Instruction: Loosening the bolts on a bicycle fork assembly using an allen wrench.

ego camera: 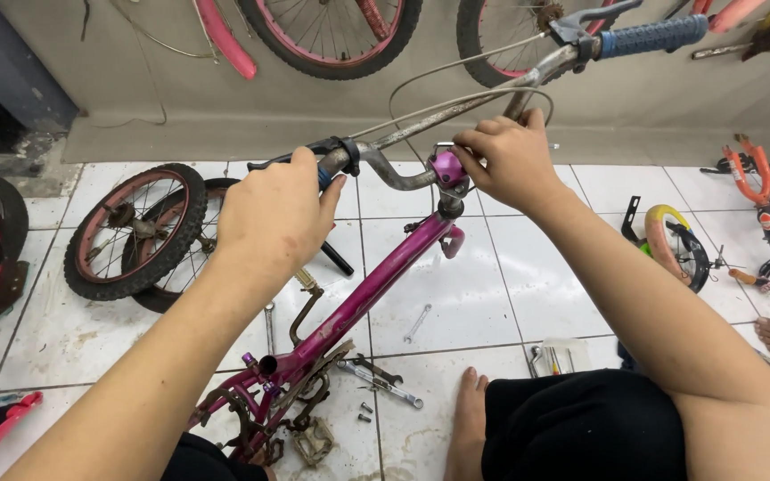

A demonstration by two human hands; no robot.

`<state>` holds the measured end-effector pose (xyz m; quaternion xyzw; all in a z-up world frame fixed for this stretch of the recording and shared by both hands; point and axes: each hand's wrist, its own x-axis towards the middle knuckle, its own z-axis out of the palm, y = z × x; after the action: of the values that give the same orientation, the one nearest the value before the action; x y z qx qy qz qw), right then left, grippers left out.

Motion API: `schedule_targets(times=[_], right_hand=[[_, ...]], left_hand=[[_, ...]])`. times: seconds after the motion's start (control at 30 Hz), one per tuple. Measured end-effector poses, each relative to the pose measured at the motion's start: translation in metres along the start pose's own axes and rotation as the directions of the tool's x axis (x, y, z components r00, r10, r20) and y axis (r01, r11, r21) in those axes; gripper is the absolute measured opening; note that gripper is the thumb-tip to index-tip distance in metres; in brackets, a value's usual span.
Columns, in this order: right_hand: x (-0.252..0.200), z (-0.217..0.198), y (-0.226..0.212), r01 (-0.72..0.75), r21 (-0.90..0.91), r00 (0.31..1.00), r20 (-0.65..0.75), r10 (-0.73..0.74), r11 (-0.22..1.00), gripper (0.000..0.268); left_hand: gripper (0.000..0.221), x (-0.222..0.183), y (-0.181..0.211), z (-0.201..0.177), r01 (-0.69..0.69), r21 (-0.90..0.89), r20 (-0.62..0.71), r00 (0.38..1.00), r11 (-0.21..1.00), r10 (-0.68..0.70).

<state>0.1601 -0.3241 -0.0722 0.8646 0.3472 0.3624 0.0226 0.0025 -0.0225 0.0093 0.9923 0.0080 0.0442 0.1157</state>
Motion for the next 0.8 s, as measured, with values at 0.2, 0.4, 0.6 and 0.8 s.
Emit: schedule_targets(times=[0.2, 0.4, 0.6, 0.8], right_hand=[[-0.006, 0.003, -0.001, -0.013, -0.074, 0.998, -0.063, 0.008, 0.997, 0.010], [-0.014, 0.023, -0.002, 0.015, -0.254, 0.973, -0.219, -0.073, 0.967, 0.014], [-0.014, 0.029, -0.006, -0.012, -0.213, 0.972, -0.230, -0.039, 0.977, 0.010], [-0.009, 0.027, 0.002, -0.004, -0.035, 0.972, -0.237, -0.004, 0.999, 0.006]], left_hand=[[0.038, 0.011, -0.005, 0.011, -0.020, 0.076, -0.083, 0.996, 0.997, 0.026], [0.037, 0.008, -0.002, 0.013, -0.034, 0.102, -0.104, 0.994, 0.994, 0.045], [0.036, 0.007, 0.000, 0.014, -0.014, 0.088, -0.097, 0.995, 0.996, 0.022], [0.036, 0.005, -0.001, 0.014, -0.009, 0.084, -0.095, 0.995, 0.996, 0.017]])
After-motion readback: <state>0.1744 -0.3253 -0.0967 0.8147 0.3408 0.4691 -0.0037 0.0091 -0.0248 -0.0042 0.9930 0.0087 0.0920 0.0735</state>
